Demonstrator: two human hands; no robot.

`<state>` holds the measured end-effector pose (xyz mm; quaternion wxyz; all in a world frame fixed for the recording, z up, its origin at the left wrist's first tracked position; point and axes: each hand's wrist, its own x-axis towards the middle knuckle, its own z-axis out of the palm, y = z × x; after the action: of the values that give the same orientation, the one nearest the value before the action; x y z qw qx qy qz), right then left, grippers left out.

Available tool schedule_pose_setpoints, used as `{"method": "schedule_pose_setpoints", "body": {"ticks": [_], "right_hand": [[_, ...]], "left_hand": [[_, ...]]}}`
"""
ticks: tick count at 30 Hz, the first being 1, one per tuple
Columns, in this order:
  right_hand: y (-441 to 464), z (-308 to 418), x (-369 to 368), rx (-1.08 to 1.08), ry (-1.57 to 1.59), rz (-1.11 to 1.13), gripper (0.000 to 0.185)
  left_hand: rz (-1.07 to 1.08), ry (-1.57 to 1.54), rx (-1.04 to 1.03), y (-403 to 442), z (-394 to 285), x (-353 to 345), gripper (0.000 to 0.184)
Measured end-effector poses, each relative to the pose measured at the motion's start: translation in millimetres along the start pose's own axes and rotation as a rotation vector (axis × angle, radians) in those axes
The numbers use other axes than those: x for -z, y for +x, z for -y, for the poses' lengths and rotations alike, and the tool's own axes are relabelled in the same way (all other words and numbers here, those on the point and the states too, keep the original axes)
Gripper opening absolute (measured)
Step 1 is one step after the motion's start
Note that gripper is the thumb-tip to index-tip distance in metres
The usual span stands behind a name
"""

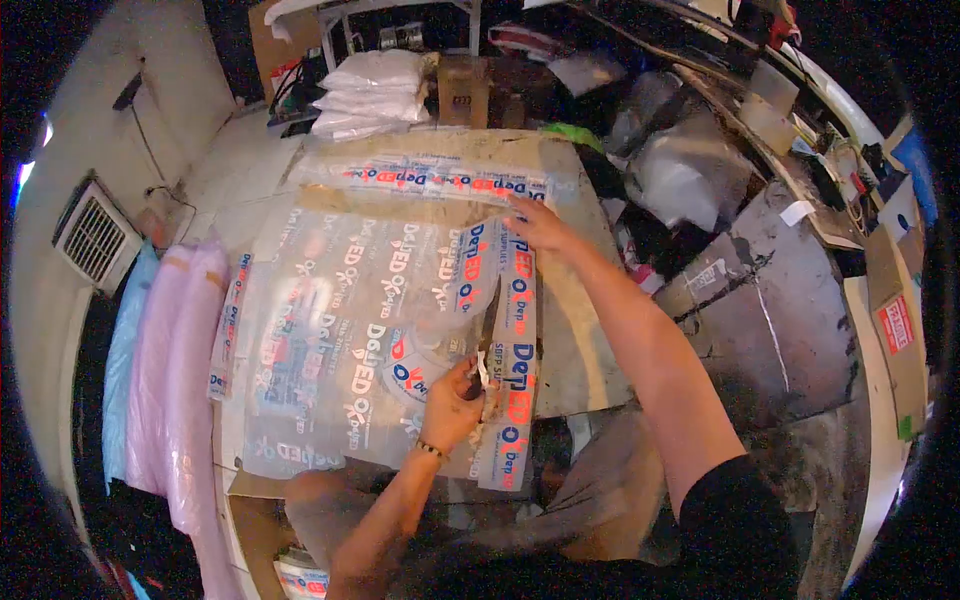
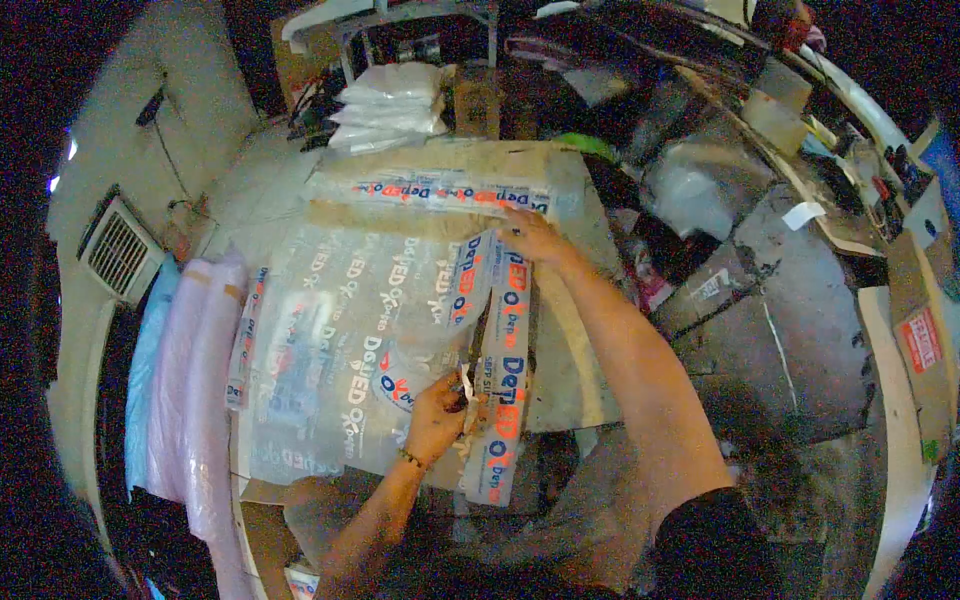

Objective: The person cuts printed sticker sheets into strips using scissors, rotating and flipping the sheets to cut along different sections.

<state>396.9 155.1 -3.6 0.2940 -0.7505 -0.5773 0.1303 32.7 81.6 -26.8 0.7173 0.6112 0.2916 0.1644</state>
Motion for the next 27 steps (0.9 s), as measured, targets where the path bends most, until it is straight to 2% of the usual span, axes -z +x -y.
{"method": "schedule_pose_setpoints", "body": {"ticks": [1, 4, 7, 10, 13, 16, 22, 25, 27], "right_hand": [[7.0, -3.0, -2.1, 0.015, 0.101, 0.043, 0.069], [13.4, 3.5, 3.4, -0.136, 0.366, 0.1, 0.062], [11.4, 8.1, 14.2, -0.024, 0.342, 0.089, 0.052], [3.3, 14.7, 24.0, -0.01, 0.491, 0.049, 0.042], [-7.2, 23.2, 34.3, -0.049, 0.577, -0.007, 0.04], [-11.0, 21.7, 32.1, 0.006, 0.644, -0.053, 0.037], [-10.2, 13.7, 35.8, -0.045, 0.775, 0.009, 0.037], [-7.1, 11.1, 35.7, 0.097, 0.799, -0.065, 0.039], [-7.6, 15.5, 40.9, 0.1, 0.837, -0.023, 0.037]], "left_hand": [[-0.004, 0.006, 0.027, 0.5, 2.0, 0.3, 0.059], [-0.029, -0.03, -0.08, -3.7, 5.3, -0.5, 0.063], [-0.041, 0.064, -0.052, -12.6, -19.0, -3.5, 0.063], [-0.029, 0.003, -0.036, -11.3, -11.1, -3.9, 0.064], [-0.019, -0.013, -0.015, -14.0, -12.4, -7.5, 0.066], [0.012, -0.128, -0.035, -14.7, -11.9, -10.4, 0.068], [-0.013, -0.076, -0.075, -8.2, -14.4, -18.4, 0.066], [0.006, -0.164, -0.088, -8.2, -13.3, -22.8, 0.064], [-0.006, -0.188, -0.087, -10.5, -12.9, -27.3, 0.063]]}}
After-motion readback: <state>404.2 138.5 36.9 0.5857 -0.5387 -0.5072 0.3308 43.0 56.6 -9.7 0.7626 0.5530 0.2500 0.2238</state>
